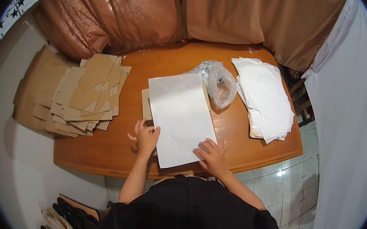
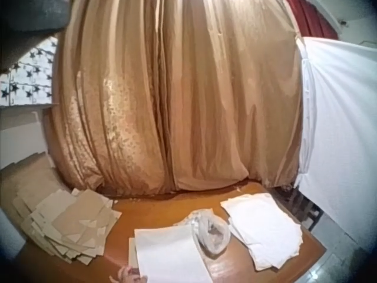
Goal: The recorder folds flat cardboard into shoe boxes, inserts tissue paper inside, and stacks the completed boxes on a shelf.
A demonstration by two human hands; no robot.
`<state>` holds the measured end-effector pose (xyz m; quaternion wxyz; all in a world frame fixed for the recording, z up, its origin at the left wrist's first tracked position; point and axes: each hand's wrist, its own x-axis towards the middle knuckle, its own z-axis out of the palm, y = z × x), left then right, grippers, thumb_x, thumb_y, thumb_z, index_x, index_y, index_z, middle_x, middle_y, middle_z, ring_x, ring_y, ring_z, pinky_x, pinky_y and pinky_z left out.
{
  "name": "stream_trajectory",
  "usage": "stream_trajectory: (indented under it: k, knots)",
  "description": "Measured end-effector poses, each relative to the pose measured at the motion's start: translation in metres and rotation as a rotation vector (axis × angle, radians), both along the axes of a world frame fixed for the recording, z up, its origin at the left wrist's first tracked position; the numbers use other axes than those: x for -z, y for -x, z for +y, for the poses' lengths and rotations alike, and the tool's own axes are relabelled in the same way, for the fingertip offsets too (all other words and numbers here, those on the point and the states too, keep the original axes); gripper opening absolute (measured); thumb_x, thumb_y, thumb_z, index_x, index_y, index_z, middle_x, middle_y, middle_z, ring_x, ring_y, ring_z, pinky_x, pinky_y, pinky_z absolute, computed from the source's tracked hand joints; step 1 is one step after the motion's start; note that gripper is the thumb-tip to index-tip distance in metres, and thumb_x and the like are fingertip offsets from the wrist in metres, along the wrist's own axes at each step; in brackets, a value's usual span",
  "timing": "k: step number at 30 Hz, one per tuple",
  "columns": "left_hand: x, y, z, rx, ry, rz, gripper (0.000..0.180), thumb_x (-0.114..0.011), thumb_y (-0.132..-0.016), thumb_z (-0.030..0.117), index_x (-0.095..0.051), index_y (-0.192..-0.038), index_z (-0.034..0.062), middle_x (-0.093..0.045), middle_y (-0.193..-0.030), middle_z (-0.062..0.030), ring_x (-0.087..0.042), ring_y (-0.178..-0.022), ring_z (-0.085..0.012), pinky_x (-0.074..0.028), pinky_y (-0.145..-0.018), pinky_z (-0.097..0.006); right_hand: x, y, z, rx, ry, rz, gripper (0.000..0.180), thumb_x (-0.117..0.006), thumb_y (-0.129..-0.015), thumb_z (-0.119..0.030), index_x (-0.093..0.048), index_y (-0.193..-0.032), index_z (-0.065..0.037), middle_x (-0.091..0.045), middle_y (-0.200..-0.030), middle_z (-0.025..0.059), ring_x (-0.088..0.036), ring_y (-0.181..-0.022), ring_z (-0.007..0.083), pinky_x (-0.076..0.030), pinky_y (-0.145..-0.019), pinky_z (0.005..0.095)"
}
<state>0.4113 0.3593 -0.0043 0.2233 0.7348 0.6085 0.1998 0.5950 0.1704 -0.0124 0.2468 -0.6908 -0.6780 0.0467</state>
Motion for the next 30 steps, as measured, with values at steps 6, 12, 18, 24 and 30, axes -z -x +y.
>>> stream_trajectory:
  k: [6,12,18,24,30]
  knots:
    - [-0.018,0.003,0.019,0.270,-0.381,-0.073,0.045,-0.061,-0.080,0.029,-0.053,-0.122,0.0155,-0.041,-0.138,-0.0125,-0.033,-0.129,-0.0324,-0.016,-0.103,-0.059,-0.004,0.005,0.003,-0.020,-0.126,0.001,0.024,-0.070,-0.070,-0.015,-0.064,-0.093,-0.019,-0.058,-0.110,-0.0015,-0.045,-0.120,0.0228,-0.017,-0.095,0.0673]
    - [-0.024,-0.052,0.049,1.257,-0.503,0.193,0.044,-0.046,-0.091,0.031,-0.044,-0.133,0.0204,-0.040,-0.139,-0.0096,-0.033,-0.132,-0.0276,-0.027,-0.105,-0.048,-0.024,0.019,0.002,-0.064,-0.075,-0.008,0.020,-0.071,-0.070,-0.017,-0.065,-0.090,-0.018,-0.058,-0.109,-0.0020,-0.045,-0.120,0.0225,-0.018,-0.095,0.0675]
    - [0.035,-0.064,0.052,1.677,-0.221,0.201,0.048,-0.037,-0.095,0.036,-0.034,-0.140,0.0198,-0.029,-0.146,-0.0105,-0.027,-0.135,-0.0286,-0.021,-0.109,-0.050,-0.035,0.017,0.007,0.032,-0.082,-0.021,0.021,-0.071,-0.070,-0.018,-0.064,-0.090,-0.018,-0.057,-0.109,-0.0018,-0.044,-0.120,0.0221,-0.016,-0.096,0.0666]
    - [0.078,-0.068,0.055,1.687,-0.113,0.156,0.049,-0.038,-0.094,0.034,-0.034,-0.140,0.0196,-0.026,-0.147,-0.0136,-0.023,-0.136,-0.0320,-0.019,-0.110,-0.050,-0.027,0.005,0.004,0.170,-0.049,-0.020,0.021,-0.071,-0.071,-0.018,-0.066,-0.091,-0.019,-0.057,-0.107,-0.0017,-0.046,-0.118,0.0245,-0.006,-0.101,0.0618]
    - [0.098,-0.076,0.057,1.749,-0.118,0.233,0.048,-0.038,-0.094,0.031,-0.033,-0.141,0.0199,-0.021,-0.149,-0.0152,-0.020,-0.137,-0.0330,-0.019,-0.110,-0.050,-0.031,-0.002,0.011,0.277,-0.080,0.048,0.018,-0.068,-0.074,-0.020,-0.065,-0.092,-0.018,-0.056,-0.106,-0.0008,-0.047,-0.116,0.0235,-0.009,-0.099,0.0633]
